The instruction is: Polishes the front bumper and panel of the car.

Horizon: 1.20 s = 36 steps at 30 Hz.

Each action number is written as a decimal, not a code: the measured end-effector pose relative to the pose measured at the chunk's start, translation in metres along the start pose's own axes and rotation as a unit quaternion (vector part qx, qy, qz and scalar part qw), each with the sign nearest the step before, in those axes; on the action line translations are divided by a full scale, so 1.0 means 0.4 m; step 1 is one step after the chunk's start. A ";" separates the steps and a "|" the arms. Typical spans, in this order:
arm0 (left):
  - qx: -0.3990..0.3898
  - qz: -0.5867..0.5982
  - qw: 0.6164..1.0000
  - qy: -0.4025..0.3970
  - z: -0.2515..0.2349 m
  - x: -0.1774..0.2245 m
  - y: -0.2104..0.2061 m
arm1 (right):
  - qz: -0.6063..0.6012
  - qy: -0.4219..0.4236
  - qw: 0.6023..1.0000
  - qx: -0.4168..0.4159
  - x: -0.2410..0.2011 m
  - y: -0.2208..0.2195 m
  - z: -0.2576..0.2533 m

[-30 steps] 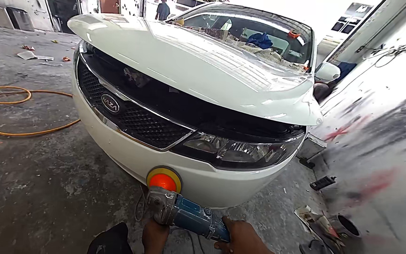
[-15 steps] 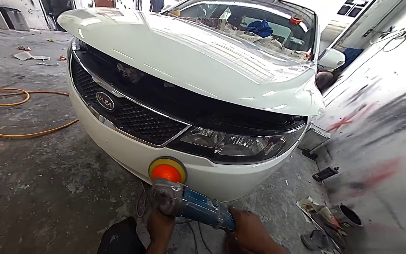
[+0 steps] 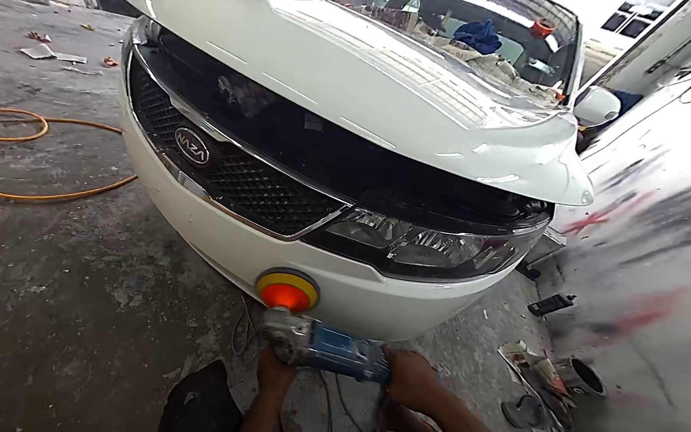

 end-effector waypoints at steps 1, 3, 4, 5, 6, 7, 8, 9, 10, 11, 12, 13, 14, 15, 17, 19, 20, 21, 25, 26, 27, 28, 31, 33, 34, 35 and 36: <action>0.035 0.046 0.998 -0.011 -0.031 -0.020 0.023 | 0.013 0.007 1.000 0.002 -0.052 0.039 -0.011; 0.074 0.112 0.991 -0.004 -0.080 -0.016 0.071 | 0.032 0.019 0.999 0.024 -0.138 0.108 -0.026; 0.081 0.126 0.989 0.013 -0.095 -0.005 0.087 | 0.041 0.022 0.998 0.032 -0.165 0.134 -0.030; 0.084 0.126 0.988 0.029 -0.103 0.007 0.097 | 0.051 0.023 0.998 0.037 -0.181 0.154 -0.030; 0.078 0.118 0.989 0.042 -0.103 0.018 0.099 | 0.060 0.021 0.997 0.040 -0.184 0.166 -0.024; 0.073 0.114 0.990 0.042 -0.095 0.027 0.092 | 0.065 0.016 0.997 0.040 -0.174 0.169 -0.012; 0.064 0.120 0.990 0.031 -0.080 0.032 0.076 | 0.063 0.008 0.997 0.036 -0.152 0.162 0.007; 0.056 0.118 0.991 0.002 -0.057 0.036 0.052 | 0.053 -0.002 0.998 0.028 -0.119 0.143 0.030; 0.041 0.103 0.994 -0.017 -0.026 0.042 0.028 | 0.040 -0.013 0.999 0.017 -0.079 0.115 0.053; 0.008 0.074 0.997 -0.013 0.008 0.051 0.005 | 0.025 -0.020 0.999 0.009 -0.033 0.080 0.072; -0.034 0.032 0.999 0.002 0.044 0.058 -0.021 | 0.012 -0.026 1.000 -0.002 0.018 0.036 0.089; -0.079 -0.016 0.996 0.026 0.081 0.063 -0.052 | -0.005 -0.031 0.999 -0.017 0.068 -0.010 0.106; -0.123 -0.055 0.990 0.049 0.108 0.066 -0.084 | -0.017 -0.032 0.999 -0.029 0.113 -0.049 0.118; -0.154 -0.081 0.983 0.063 0.123 0.062 -0.115 | -0.024 -0.035 0.998 -0.041 0.147 -0.079 0.122; -0.179 -0.102 0.976 0.073 0.135 0.029 -0.160 | -0.018 -0.041 0.998 -0.051 0.180 -0.129 0.113; -0.161 -0.085 0.980 0.080 0.112 -0.015 -0.164 | -0.002 -0.046 0.998 -0.050 0.155 -0.134 0.084; -0.145 -0.068 0.984 0.083 0.092 -0.034 -0.149 | 0.005 -0.046 0.998 -0.050 0.124 -0.125 0.066; -0.117 -0.045 0.989 0.077 0.067 -0.055 -0.125 | 0.017 -0.047 0.998 -0.046 0.087 -0.111 0.045; 0.003 0.079 0.996 0.030 -0.071 -0.075 0.043 | 0.033 -0.017 0.999 -0.003 -0.121 0.023 -0.023; 0.028 0.101 0.994 0.037 -0.110 -0.055 0.101 | 0.031 -0.007 0.999 0.008 -0.183 0.068 -0.032; 0.042 0.106 0.992 0.050 -0.145 -0.028 0.163 | 0.026 0.003 1.000 0.014 -0.247 0.112 -0.037; 0.050 0.075 0.995 0.049 -0.176 0.004 0.225 | 0.022 0.013 1.000 0.016 -0.307 0.158 -0.039; 0.089 0.028 0.995 0.033 -0.260 0.053 0.374 | 0.011 0.050 0.999 0.017 -0.457 0.275 -0.046; 0.127 0.059 0.988 0.066 -0.288 0.044 0.429 | 0.011 0.082 0.996 0.016 -0.528 0.330 -0.060; 0.127 0.086 0.984 0.087 -0.297 0.028 0.436 | 0.016 0.097 0.995 0.016 -0.551 0.352 -0.073; 0.119 0.104 0.981 0.112 -0.300 0.007 0.435 | 0.025 0.107 0.994 0.011 -0.565 0.366 -0.086; 0.106 0.110 0.978 0.139 -0.297 -0.011 0.430 | 0.033 0.113 0.993 0.002 -0.573 0.372 -0.098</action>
Point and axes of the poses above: each hand's wrist, its own z-axis away from the middle knuckle, its own y-axis out of the back of the hand, x = y × z, the point moved 3 cm from there along -z, towards the middle knuckle, and after that the axes turned 7 degrees about z, right-handed, at the moved point
